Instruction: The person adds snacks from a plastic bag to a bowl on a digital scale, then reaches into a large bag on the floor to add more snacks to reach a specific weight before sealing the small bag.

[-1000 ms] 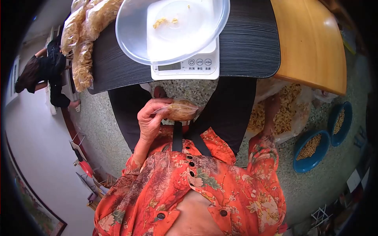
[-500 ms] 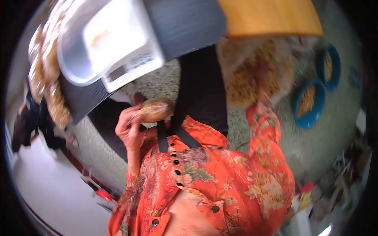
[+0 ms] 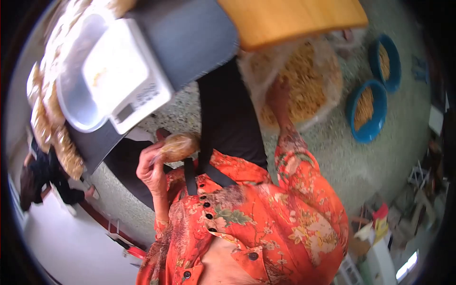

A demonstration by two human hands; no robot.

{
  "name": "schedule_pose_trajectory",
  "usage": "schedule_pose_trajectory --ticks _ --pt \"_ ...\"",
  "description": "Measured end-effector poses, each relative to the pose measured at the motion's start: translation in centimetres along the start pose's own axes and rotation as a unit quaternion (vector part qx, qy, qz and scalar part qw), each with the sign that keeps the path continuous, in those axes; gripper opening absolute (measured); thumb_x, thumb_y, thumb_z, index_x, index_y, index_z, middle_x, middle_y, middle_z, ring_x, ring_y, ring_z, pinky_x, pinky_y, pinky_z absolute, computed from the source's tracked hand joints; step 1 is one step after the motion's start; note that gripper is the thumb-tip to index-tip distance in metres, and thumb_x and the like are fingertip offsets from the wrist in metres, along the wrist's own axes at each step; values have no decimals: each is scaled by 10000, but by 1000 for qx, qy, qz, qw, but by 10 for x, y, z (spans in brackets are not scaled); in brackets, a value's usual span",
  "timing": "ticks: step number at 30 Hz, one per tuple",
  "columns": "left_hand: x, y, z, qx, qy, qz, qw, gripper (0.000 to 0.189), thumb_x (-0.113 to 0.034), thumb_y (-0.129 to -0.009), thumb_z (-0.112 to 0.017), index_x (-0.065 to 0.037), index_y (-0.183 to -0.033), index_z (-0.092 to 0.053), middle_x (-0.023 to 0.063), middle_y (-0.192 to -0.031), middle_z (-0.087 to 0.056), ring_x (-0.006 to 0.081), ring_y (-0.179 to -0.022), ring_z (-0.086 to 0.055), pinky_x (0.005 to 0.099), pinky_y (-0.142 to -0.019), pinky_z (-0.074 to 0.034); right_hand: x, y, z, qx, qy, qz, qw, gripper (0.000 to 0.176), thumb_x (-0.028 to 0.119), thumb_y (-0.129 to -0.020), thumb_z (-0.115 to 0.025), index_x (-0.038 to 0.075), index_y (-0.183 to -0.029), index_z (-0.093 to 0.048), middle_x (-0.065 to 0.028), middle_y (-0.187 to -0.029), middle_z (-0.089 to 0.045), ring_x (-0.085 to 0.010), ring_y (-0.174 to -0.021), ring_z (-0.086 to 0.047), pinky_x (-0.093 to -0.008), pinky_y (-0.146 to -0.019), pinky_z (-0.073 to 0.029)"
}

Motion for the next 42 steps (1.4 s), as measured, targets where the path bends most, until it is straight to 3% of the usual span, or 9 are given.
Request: schedule_pose_trajectory --ticks 8,14,16,18,21,23,29,33,42 --pt "-7 -4 2 -20 45 14 999 130 72 -829 -683 3 -938 -697 133 -1047 -708 205 -994 -670 295 -858 -524 -1 -40 15 129 -71 -68 987 917 395 -789 -738 146 -1543 -280 -370 -1536 -193 -551 -1255 -456 -564 -980 -463" --pt "-13 -5 3 -13 19 0 1000 117 59 -831 -690 7 -934 -705 120 -1043 -707 183 -965 -666 284 -833 -528 -16 -23 2 163 -56 -109 979 847 381 -801 -719 118 -1513 -343 -336 -1437 -342 -527 -1171 -508 -562 -940 -473" --pt "-8 -2 3 -26 31 21 999 106 65 -851 -660 13 -934 -698 132 -1051 -704 190 -970 -659 294 -839 -522 -8 -27 -19 137 -24 111 984 856 380 -804 -706 83 -1518 -338 -340 -1370 -412 -547 -1214 -458 -578 -995 -422" --pt "-5 -1 3 -27 18 12 999 104 59 -863 -654 11 -945 -695 143 -1064 -702 201 -983 -657 301 -866 -515 -9 -15 -11 96 -112 38 988 882 342 -798 -710 57 -1529 -306 -382 -1387 -401 -564 -1316 -353 -595 -1083 -331" --pt "1 0 2 -11 8 -3 1000 90 28 -867 -680 8 -955 -689 152 -1071 -702 219 -1010 -655 322 -913 -500 4 0 -2 30 -27 39 998 884 294 -786 -724 29 -1516 -300 -387 -1418 -354 -574 -1314 -350 -588 -1084 -337" --pt "-1 -3 -1 4 11 -27 1000 89 15 -871 -689 5 -959 -685 153 -1076 -701 227 -1032 -652 327 -931 -495 10 -4 16 -37 -9 18 999 764 212 -752 -722 130 -1443 -407 -367 -1315 -427 -571 -1151 -485 -555 -896 -496" --pt "-1 0 -1 -6 12 -16 1000 80 0 -889 -689 -2 -968 -677 157 -1091 -696 229 -1032 -650 334 -941 -494 -8 -24 13 102 -146 -66 982 795 248 -738 -749 262 -1457 -408 -375 -1404 -345 -614 -1221 -429 -560 -916 -498" --pt "0 0 0 -2 18 -20 1000 73 -14 -895 -695 -6 -965 -678 160 -1092 -694 228 -1029 -650 338 -941 -497 3 -18 13 27 -121 -25 992 805 250 -743 -753 250 -1466 -401 -381 -1411 -334 -625 -1215 -427 -566 -943 -485" --pt "4 1 0 -6 34 -4 999 77 -14 -888 -703 -2 -961 -679 163 -1092 -691 232 -1033 -653 342 -948 -498 3 -25 14 49 -96 -128 986 745 217 -730 -784 218 -1408 -476 -286 -1425 -366 -566 -1183 -484 -556 -946 -483"
Point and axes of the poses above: each hand's wrist, its own y-axis away from the middle knuckle, its own z-axis out of the back of the hand, x = y × z, the point moved 7 cm from there along -y, towards the middle knuckle
